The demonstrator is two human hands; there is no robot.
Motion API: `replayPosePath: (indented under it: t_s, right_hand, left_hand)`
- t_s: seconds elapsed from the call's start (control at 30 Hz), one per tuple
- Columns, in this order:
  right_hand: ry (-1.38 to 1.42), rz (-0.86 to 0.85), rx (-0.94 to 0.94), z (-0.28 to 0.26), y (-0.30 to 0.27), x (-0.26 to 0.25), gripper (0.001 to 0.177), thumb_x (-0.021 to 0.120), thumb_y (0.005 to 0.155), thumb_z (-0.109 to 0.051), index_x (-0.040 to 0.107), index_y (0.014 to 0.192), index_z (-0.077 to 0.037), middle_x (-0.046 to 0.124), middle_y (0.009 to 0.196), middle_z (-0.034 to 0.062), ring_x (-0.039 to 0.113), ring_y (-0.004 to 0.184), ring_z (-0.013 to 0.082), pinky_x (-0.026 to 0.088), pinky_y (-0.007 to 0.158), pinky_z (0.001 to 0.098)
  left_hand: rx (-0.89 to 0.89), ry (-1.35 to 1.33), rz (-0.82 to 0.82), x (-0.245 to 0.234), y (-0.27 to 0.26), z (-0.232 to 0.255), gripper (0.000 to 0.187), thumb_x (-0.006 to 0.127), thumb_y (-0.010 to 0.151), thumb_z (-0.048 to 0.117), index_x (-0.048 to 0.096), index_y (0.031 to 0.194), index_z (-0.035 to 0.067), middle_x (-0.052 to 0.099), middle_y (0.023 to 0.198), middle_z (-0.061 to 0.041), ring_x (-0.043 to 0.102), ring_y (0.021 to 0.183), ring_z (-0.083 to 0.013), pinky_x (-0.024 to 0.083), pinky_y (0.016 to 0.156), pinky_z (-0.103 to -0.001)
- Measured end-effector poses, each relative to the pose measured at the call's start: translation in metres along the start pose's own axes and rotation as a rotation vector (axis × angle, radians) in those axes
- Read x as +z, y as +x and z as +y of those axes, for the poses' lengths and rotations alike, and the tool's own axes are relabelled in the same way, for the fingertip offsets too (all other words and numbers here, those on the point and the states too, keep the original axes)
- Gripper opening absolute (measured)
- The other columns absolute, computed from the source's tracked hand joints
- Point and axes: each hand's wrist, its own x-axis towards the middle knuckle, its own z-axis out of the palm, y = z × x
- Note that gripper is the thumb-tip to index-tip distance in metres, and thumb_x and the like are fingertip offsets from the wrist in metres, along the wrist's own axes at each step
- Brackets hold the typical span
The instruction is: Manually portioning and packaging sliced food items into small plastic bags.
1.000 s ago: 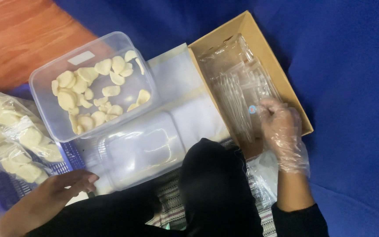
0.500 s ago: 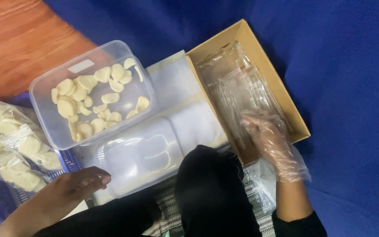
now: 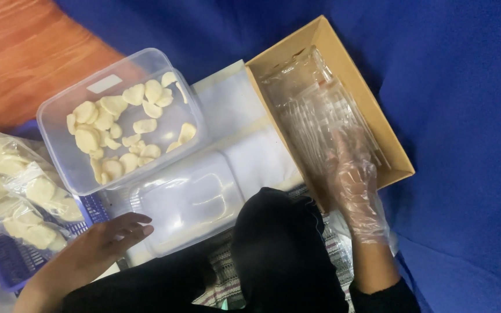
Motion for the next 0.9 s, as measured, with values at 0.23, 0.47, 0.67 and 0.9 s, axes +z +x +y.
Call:
replayPosePath:
  t_s: [0.23,0.47,0.67,0.9]
  right_hand:
    - [-0.11,-0.029,0.133,-0.01,0.012,0.002,0.052,0.055,0.102,-0.029,0.049,0.147,-0.005,0.056,0.14,0.0324,0.055,0.123,0.0516,0.047,0.098,0.0609]
    - [-0.314,-0.054,0.378,0.006,-0.003,0.033,0.066,0.048,0.109,-0.036,0.032,0.161,0.002,0.074,0.089,0.0202,0.073,0.083,0.037,0.059,0.073,0.0461]
    - [-0.261,-0.261,0.407,-0.033,0.011,-0.016,0.045,0.047,0.114,-0.034,0.069,0.091,-0.003,0.07,0.081,0.0156,0.07,0.075,0.0334,0.057,0.07,0.0463]
    - [-0.237,-0.063,0.197,-0.027,0.002,-0.019,0.024,0.059,0.095,-0.024,0.079,0.108,-0.026,0.072,0.076,0.0133,0.067,0.071,0.0394,0.052,0.07,0.053]
  left_hand:
    - [-0.006,-0.009,-0.02,0.004,0.002,0.0,0.049,0.054,0.091,0.054,0.071,0.133,0.034,0.083,0.127,0.005,0.082,0.113,-0.0182,0.055,0.099,-0.03]
    - [0.034,-0.003,-0.017,0.009,0.013,-0.013,0.045,0.054,0.094,0.05,0.067,0.135,0.037,0.083,0.124,0.005,0.084,0.11,-0.0157,0.055,0.095,-0.028]
    - [0.086,-0.04,-0.034,0.009,0.016,-0.017,0.042,0.057,0.095,0.043,0.066,0.135,0.033,0.081,0.127,0.008,0.091,0.072,-0.0233,0.056,0.092,-0.028]
    - [-0.031,0.011,-0.006,0.006,0.007,-0.004,0.05,0.055,0.091,0.055,0.065,0.137,0.041,0.082,0.125,0.003,0.076,0.12,-0.017,0.055,0.1,-0.031]
